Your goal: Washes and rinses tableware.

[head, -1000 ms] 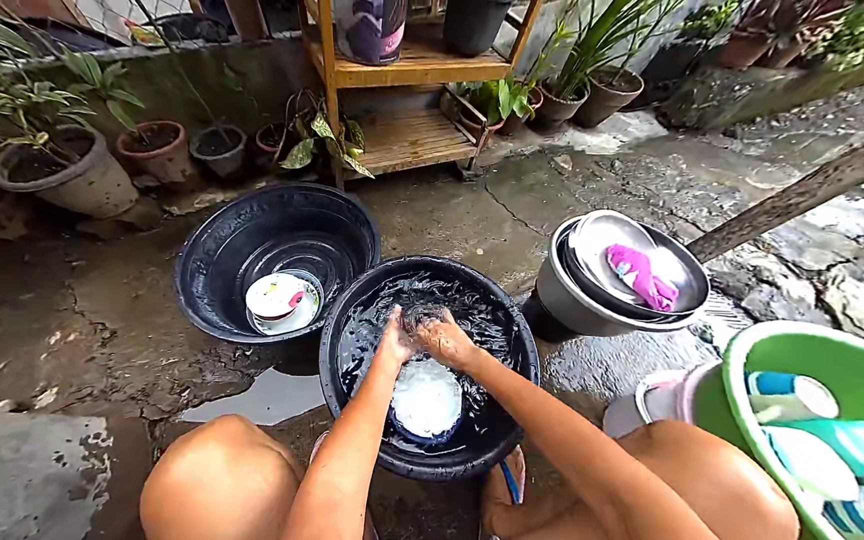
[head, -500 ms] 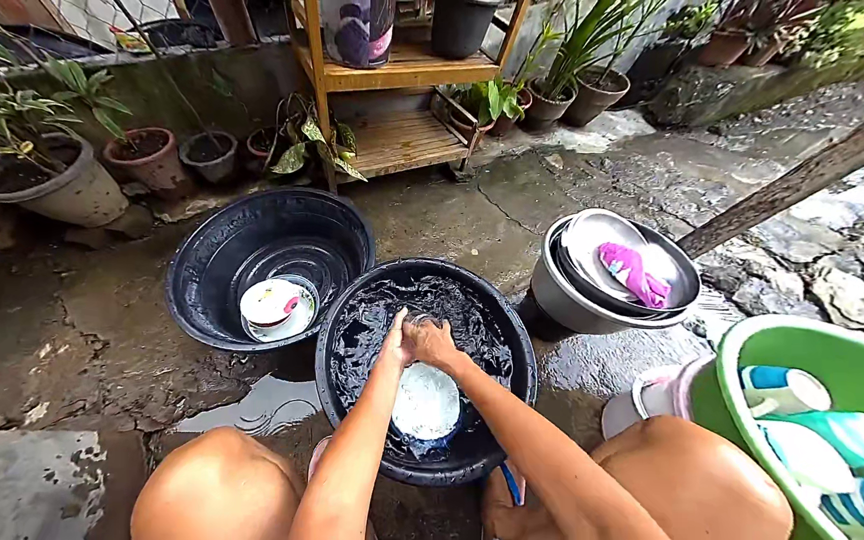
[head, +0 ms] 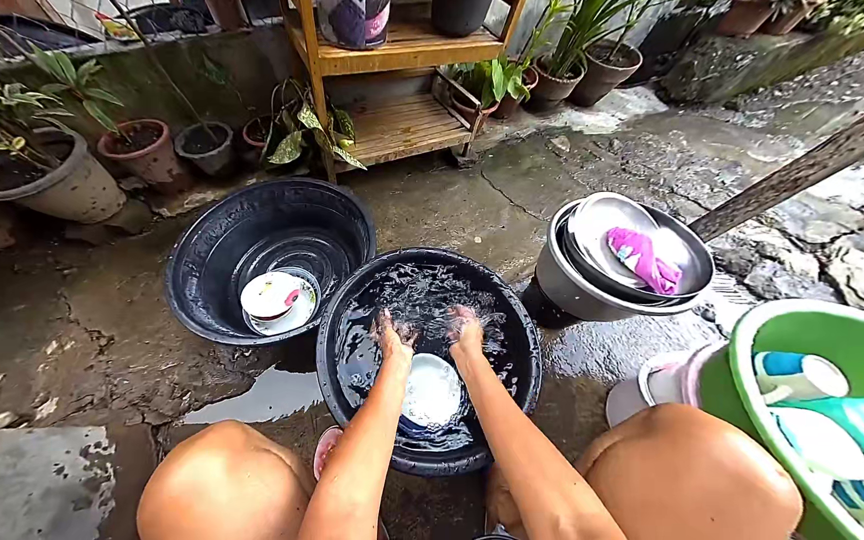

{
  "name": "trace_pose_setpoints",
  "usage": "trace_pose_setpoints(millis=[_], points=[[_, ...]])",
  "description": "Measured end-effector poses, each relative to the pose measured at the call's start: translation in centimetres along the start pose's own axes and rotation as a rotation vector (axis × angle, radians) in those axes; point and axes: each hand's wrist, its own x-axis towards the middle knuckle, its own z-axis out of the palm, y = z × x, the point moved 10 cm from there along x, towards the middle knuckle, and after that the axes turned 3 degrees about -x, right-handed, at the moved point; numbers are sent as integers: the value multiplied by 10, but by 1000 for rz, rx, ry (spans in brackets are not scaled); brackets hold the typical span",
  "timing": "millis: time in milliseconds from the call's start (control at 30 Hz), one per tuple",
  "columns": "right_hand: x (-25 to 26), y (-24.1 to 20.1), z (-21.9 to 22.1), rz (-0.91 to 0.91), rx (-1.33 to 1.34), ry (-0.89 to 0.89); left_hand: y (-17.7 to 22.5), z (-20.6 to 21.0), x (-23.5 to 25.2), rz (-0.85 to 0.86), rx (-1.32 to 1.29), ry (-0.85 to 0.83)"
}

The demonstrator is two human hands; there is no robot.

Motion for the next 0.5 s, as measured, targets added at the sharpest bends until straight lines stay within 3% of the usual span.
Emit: trace_pose_setpoints(millis=[67, 100, 167, 233, 267, 333, 400, 500], points=[[-17, -2, 39, 121, 68, -379, 0, 1, 2, 34, -22, -13], [-25, -11, 50, 96, 54, -472, -1, 3, 2, 30, -15, -50], [-29, -38, 45, -129, -53, -420, -6, 7, -3, -36, -11, -80], [-20, -60, 19, -439, -219, -183, -5, 4, -8, -45, -34, -49], [-13, -62, 6, -499, -297, -58, -4, 2, -4, -17, -16, -21], [0, -47, -8, -414, -398, 63, -3, 1, -1, -11, 38, -43], [4, -24, 10, -318, -471, -84, -6, 5, -3, -20, 100, -95], [-5, -13, 49, -379, -614, -350, -6, 15, -7, 9, 176, -165]])
